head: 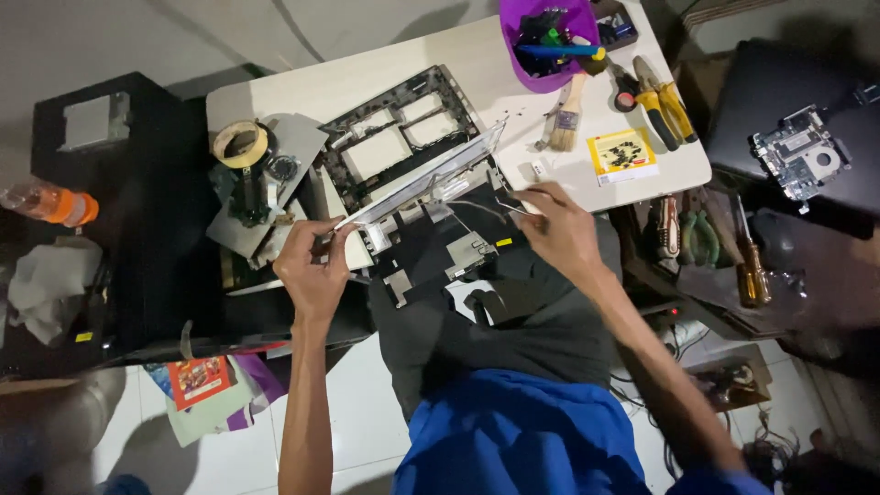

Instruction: Reassembling the screen frame of a laptop by aligning the bezel and securing it with screws.

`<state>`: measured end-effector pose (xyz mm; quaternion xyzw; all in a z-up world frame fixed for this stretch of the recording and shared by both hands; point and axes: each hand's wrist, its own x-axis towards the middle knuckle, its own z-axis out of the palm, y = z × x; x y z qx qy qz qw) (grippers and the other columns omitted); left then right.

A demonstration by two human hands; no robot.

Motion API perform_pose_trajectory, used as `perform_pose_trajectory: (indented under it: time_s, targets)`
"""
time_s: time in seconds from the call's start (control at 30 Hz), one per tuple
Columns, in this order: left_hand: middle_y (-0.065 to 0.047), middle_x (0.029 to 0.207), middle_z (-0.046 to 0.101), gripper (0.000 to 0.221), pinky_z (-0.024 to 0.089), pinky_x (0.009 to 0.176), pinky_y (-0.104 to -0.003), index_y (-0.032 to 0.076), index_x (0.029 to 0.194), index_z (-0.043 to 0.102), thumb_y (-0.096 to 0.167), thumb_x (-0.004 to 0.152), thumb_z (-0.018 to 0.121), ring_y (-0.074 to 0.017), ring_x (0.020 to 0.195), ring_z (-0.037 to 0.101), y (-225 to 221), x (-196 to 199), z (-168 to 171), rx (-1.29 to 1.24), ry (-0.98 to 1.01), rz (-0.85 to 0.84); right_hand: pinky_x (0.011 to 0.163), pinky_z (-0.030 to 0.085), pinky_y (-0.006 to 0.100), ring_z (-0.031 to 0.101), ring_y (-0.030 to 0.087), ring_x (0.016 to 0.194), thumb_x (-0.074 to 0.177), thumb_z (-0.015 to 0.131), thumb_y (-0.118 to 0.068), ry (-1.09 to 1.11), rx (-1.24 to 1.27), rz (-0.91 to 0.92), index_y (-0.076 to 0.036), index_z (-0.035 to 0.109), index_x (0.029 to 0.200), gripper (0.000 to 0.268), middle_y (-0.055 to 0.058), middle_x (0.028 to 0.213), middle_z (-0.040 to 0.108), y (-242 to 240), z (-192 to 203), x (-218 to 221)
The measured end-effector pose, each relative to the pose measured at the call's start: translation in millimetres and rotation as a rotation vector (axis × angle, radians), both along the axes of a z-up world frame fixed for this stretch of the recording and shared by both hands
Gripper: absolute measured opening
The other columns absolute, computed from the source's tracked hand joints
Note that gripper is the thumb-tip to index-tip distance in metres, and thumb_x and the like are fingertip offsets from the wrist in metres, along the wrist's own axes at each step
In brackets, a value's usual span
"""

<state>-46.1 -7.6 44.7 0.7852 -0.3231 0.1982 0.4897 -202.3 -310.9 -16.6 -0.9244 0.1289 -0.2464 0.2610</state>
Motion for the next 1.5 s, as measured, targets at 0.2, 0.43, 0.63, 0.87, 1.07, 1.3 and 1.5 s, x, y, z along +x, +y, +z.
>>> perform_pose_trajectory:
  time_s: [0.2, 0.43, 0.63, 0.87, 1.07, 1.3, 1.5]
  targets:
    - [-0.013, 0.084, 0.072, 0.011, 0.060, 0.060, -0.034, 0.002, 0.097, 0.074, 0.002, 0.093, 0.085, -0.0324, 0.074, 0.073, -3.0, -3.2, 4.7, 0.008, 0.020, 0.001, 0.058, 0.049, 0.035, 0.064, 0.028, 0.064, 0.094, 0.081, -0.024, -0.055, 0.480, -0.307, -0.004, 0.066, 0.085, 0.027, 0.014, 0.067, 0.060, 28.3, -37.9, -41.8]
    - [-0.014, 0.084, 0.073, 0.013, 0.062, 0.061, -0.037, 0.001, 0.097, 0.073, -0.002, 0.092, 0.085, -0.0336, 0.078, 0.074, -7.9, -4.9, 2.6, 0.008, -0.002, 0.001, 0.052, 0.043, 0.033, 0.053, 0.018, 0.056, 0.087, 0.085, -0.016, -0.104, 0.749, -0.335, 0.001, 0.068, 0.080, 0.025, 0.012, 0.058, 0.056, 54.8, -49.8, -27.8]
    - [-0.012, 0.086, 0.074, 0.013, 0.065, 0.063, -0.039, 0.002, 0.096, 0.075, -0.004, 0.089, 0.084, -0.0327, 0.080, 0.075, -14.3, -13.2, -1.4, -0.035, 0.055, 0.015, 0.051, 0.041, 0.034, 0.052, 0.016, 0.056, 0.088, 0.082, -0.008, -0.150, 0.726, -0.289, 0.002, 0.065, 0.077, 0.022, 0.015, 0.059, 0.063, 49.1, -23.5, -16.1]
    - [-0.013, 0.084, 0.072, 0.015, 0.066, 0.063, -0.043, 0.001, 0.099, 0.074, -0.008, 0.088, 0.080, -0.0372, 0.083, 0.074, -26.6, -21.1, 4.0, -0.044, 0.020, -0.056, 0.059, 0.045, 0.036, 0.060, 0.028, 0.053, 0.101, 0.069, -0.010, 0.049, 0.535, -0.168, -0.001, 0.061, 0.075, 0.029, 0.017, 0.061, 0.066, 8.1, -20.9, -4.3]
    - [-0.012, 0.084, 0.071, 0.014, 0.065, 0.064, -0.039, 0.001, 0.099, 0.073, -0.007, 0.090, 0.080, -0.0342, 0.082, 0.074, -32.8, -19.1, 6.6, -0.011, 0.006, -0.077, 0.058, 0.047, 0.034, 0.066, 0.026, 0.051, 0.093, 0.070, -0.010, 0.140, 0.535, -0.177, -0.007, 0.053, 0.062, 0.035, 0.011, 0.052, 0.064, -11.7, -44.0, 3.1]
    - [-0.013, 0.084, 0.069, 0.014, 0.066, 0.065, -0.044, 0.000, 0.102, 0.071, -0.009, 0.093, 0.077, -0.0378, 0.086, 0.073, -36.9, -16.4, 13.3, 0.026, 0.008, -0.122, 0.055, 0.051, 0.037, 0.065, 0.026, 0.053, 0.093, 0.061, -0.022, 0.454, 0.535, -0.239, -0.012, 0.062, 0.059, 0.036, 0.008, 0.057, 0.069, -35.0, -32.5, 15.9]
    - [-0.010, 0.084, 0.070, 0.015, 0.066, 0.064, -0.041, 0.001, 0.101, 0.072, -0.006, 0.090, 0.080, -0.0346, 0.083, 0.074, -51.0, -23.0, 11.7, 0.044, -0.002, -0.126, 0.068, 0.055, 0.057, 0.070, 0.051, 0.081, 0.090, 0.062, -0.024, 0.570, 0.314, -0.252, -0.002, 0.067, 0.074, 0.028, 0.025, 0.074, 0.071, -53.9, -29.6, 26.6]
